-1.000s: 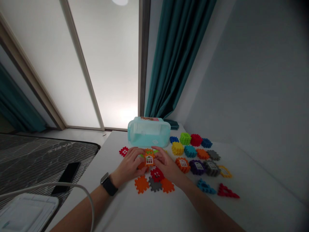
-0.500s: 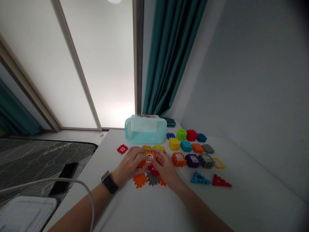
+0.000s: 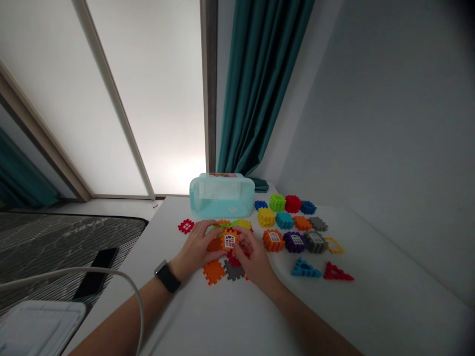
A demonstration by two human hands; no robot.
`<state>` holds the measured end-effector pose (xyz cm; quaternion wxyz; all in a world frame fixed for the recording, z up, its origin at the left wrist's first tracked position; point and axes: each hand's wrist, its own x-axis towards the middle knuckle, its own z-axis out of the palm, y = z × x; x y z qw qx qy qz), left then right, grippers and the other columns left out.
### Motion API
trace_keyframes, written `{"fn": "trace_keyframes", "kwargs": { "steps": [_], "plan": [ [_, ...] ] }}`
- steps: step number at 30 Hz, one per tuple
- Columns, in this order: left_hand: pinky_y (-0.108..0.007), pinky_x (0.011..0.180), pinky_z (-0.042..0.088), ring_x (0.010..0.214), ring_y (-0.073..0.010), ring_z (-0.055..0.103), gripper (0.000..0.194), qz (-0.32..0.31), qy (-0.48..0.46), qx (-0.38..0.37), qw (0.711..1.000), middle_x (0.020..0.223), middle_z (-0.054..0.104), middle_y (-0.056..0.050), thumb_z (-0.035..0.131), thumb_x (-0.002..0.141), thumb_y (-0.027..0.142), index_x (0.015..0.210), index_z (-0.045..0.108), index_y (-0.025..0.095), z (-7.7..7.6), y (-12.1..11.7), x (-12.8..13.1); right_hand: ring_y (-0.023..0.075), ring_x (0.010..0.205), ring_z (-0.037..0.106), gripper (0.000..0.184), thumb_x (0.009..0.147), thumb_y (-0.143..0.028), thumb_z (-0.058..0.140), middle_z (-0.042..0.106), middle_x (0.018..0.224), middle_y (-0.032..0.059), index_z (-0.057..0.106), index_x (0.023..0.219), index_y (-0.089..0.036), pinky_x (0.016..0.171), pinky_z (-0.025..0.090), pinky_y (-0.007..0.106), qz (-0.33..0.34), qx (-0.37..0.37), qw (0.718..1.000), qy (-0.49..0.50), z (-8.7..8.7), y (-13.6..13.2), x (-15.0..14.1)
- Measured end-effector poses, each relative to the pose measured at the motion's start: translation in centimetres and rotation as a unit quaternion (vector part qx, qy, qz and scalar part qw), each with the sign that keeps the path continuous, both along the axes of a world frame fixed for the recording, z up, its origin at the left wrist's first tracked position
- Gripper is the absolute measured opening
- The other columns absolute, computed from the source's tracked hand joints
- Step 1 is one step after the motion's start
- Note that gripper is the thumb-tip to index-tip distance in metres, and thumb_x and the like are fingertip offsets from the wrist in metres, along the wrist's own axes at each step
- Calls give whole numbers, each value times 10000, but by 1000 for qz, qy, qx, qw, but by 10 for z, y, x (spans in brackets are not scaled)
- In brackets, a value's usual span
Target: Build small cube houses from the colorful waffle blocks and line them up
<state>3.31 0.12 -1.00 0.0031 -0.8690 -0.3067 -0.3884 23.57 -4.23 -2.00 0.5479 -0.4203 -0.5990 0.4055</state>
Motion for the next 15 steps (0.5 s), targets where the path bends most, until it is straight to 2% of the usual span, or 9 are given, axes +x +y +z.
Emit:
{"fn": "trace_keyframes", "kwargs": {
  "steps": [6,15],
  "plan": [
    [-494,952,533,1159,-308,586,475,-6,-10,4,1000,1258,579,-144,719,881,431,1295,587,240,-1,1,-2,190,847,637,329,918,-261,560,630,930,27,607,1244,-245,823,537,338,-33,48,995,-87,2,-2,4],
    [-491,968,541,1174,-300,584,442,-2,-29,-22,999,1265,566,-148,716,890,405,1272,594,220,-2,3,-4,210,932,660,370,904,-193,555,671,1022,58,572,1271,-241,892,543,384,-48,90,988,-116,2,1,8]
  ]
}}
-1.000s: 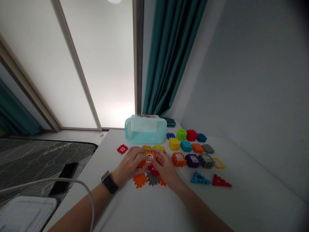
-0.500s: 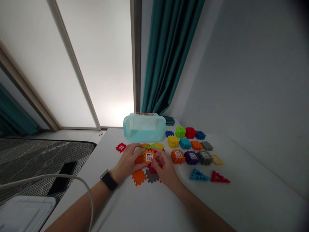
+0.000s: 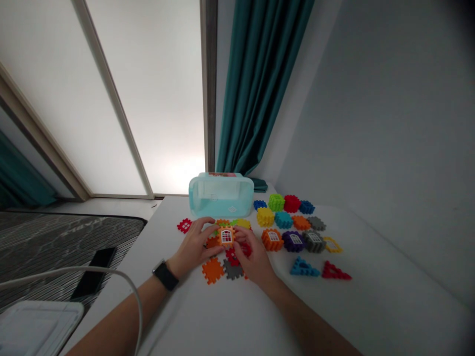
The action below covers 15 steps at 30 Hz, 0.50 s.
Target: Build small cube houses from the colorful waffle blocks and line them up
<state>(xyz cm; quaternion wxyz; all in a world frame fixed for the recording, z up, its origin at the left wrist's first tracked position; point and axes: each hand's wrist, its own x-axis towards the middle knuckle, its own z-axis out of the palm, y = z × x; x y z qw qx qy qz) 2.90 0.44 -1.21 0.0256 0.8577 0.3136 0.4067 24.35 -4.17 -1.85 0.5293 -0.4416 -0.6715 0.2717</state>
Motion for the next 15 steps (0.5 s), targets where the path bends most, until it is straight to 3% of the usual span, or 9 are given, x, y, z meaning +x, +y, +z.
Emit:
{"fn": "trace_keyframes", "kwargs": {
  "steps": [7,15],
  "plan": [
    [-493,973,543,1169,-297,589,437,1,-11,-11,1000,1252,570,-143,730,880,406,1262,624,223,-1,2,-3,223,1041,638,418,882,-137,544,608,1261,102,573,1281,-257,915,563,395,3,50,998,-23,4,-1,0],
    [-487,962,552,1167,-294,596,464,0,-21,-14,1000,1254,575,-135,769,850,390,1272,637,251,-2,4,-4,256,1186,591,464,889,-122,530,621,1286,98,555,1324,-282,1040,503,474,4,86,993,-77,-2,1,3]
  ]
}}
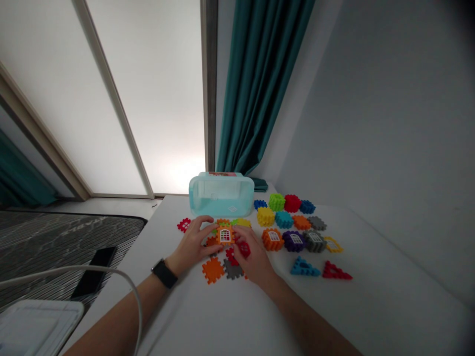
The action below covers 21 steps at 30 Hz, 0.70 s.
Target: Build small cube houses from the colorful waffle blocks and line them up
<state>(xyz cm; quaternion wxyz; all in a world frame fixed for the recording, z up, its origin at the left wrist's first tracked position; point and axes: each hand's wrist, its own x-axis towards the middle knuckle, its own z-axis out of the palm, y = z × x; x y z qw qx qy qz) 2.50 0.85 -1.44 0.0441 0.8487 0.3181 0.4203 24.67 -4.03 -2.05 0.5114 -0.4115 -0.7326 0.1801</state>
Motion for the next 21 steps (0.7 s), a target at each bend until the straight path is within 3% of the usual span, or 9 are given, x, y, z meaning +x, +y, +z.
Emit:
{"fn": "trace_keyframes", "kwargs": {
  "steps": [12,21],
  "plan": [
    [-502,973,530,1165,-315,594,465,17,19,40,999,1256,585,-148,775,831,408,1237,644,224,-2,1,-1,248,1191,610,394,944,-184,533,646,1285,85,586,1319,-292,1060,497,474,7,-3,1000,-24,2,3,4],
    [-461,986,537,1164,-277,603,378,-16,-26,-46,998,1254,580,-109,761,820,276,1178,644,241,8,-7,3,256,1217,597,311,984,-217,522,643,1285,94,658,1249,-305,1068,486,491,16,50,997,-63,5,2,7]
  ]
}}
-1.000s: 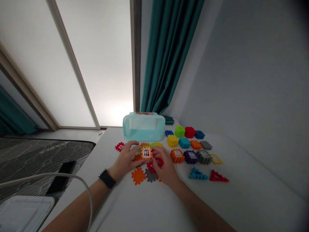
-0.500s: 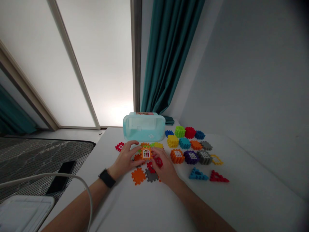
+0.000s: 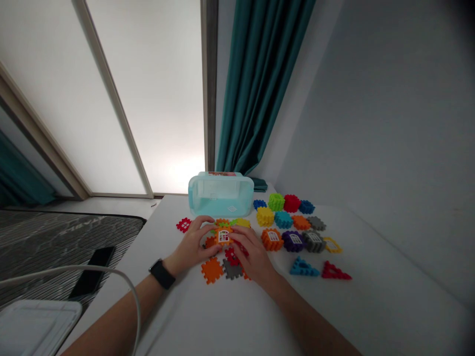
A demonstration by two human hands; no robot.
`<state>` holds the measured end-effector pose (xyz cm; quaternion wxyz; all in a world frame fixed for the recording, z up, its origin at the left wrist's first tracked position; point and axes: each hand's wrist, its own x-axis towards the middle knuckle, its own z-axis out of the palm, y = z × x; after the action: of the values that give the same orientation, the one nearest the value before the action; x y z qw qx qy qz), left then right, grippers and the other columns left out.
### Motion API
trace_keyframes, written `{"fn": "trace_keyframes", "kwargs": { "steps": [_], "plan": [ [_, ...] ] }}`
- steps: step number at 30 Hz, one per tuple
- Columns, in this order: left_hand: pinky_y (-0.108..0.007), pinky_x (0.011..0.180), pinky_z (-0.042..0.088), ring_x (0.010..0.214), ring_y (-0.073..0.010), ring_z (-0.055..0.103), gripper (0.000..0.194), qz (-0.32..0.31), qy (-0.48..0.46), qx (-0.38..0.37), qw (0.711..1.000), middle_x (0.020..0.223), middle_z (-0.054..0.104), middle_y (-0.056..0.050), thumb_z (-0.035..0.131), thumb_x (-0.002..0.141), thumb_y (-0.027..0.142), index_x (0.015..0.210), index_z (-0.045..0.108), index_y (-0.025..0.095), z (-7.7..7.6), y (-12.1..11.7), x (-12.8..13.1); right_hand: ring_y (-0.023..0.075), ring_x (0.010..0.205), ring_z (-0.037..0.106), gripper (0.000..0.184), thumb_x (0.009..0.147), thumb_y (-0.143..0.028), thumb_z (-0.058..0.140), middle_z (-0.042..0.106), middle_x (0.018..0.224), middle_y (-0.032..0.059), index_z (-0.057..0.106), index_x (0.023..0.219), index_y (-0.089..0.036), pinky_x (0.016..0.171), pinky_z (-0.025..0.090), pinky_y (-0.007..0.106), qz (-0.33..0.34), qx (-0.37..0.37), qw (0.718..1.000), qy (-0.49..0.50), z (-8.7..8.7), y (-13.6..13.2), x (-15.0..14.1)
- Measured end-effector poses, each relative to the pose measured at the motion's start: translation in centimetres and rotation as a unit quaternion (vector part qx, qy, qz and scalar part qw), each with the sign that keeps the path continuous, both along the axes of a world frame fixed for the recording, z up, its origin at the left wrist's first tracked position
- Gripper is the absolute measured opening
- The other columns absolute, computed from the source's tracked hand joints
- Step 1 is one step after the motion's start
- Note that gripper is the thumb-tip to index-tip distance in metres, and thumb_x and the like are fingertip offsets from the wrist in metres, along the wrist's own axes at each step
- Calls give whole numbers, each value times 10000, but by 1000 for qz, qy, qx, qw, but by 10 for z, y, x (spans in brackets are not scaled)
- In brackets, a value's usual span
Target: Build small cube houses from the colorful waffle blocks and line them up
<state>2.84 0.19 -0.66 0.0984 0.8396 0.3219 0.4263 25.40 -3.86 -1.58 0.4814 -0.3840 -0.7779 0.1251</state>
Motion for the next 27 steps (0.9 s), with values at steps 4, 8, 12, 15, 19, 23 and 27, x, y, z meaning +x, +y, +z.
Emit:
{"fn": "trace_keyframes", "kwargs": {
  "steps": [4,8,12,15,19,23,27],
  "plan": [
    [-471,1020,507,1173,-273,590,234,-23,-11,-34,999,1250,580,-103,736,840,280,1055,662,224,3,-2,2,251,1184,608,294,996,-225,509,669,1242,77,676,1221,-317,1050,481,478,10,-2,1000,14,2,-1,1],
    [-429,981,524,1117,-246,613,112,-49,-22,-73,996,1168,616,-91,630,933,313,951,679,214,5,-1,4,255,1074,648,221,988,-270,522,720,1097,71,711,1101,-288,983,504,452,5,-34,998,47,4,-2,-1],
    [-395,897,552,1006,-220,638,188,-70,-35,-115,990,1030,658,-75,541,989,308,922,685,209,4,1,7,253,928,677,179,953,-345,571,741,943,61,720,956,-247,859,531,404,-35,-139,984,103,4,-2,-6],
    [-385,877,551,993,-218,639,184,-77,-61,-139,986,1015,667,-75,553,985,321,919,681,206,3,1,8,239,880,675,234,936,-413,585,738,902,57,713,916,-218,802,531,366,-21,-227,956,184,2,-1,-10],
    [-359,838,531,925,-205,636,231,-87,-91,-207,970,969,667,-67,533,986,359,879,658,197,5,0,10,204,793,648,321,873,-509,658,729,856,47,719,897,-194,716,516,317,12,-310,909,280,1,1,-14],
    [-330,802,501,852,-188,604,306,-97,-90,-287,949,920,648,-57,523,980,417,830,636,175,11,-3,11,188,791,632,376,795,-555,733,727,844,37,732,875,-188,714,501,292,15,-348,881,321,4,1,-15],
    [-308,774,476,806,-171,564,351,-99,-95,-322,937,871,616,-43,524,972,457,805,629,168,16,-5,11,167,762,621,373,771,-548,759,718,824,21,732,860,-187,704,483,273,21,-361,867,342,5,1,-15]
  ]
}}
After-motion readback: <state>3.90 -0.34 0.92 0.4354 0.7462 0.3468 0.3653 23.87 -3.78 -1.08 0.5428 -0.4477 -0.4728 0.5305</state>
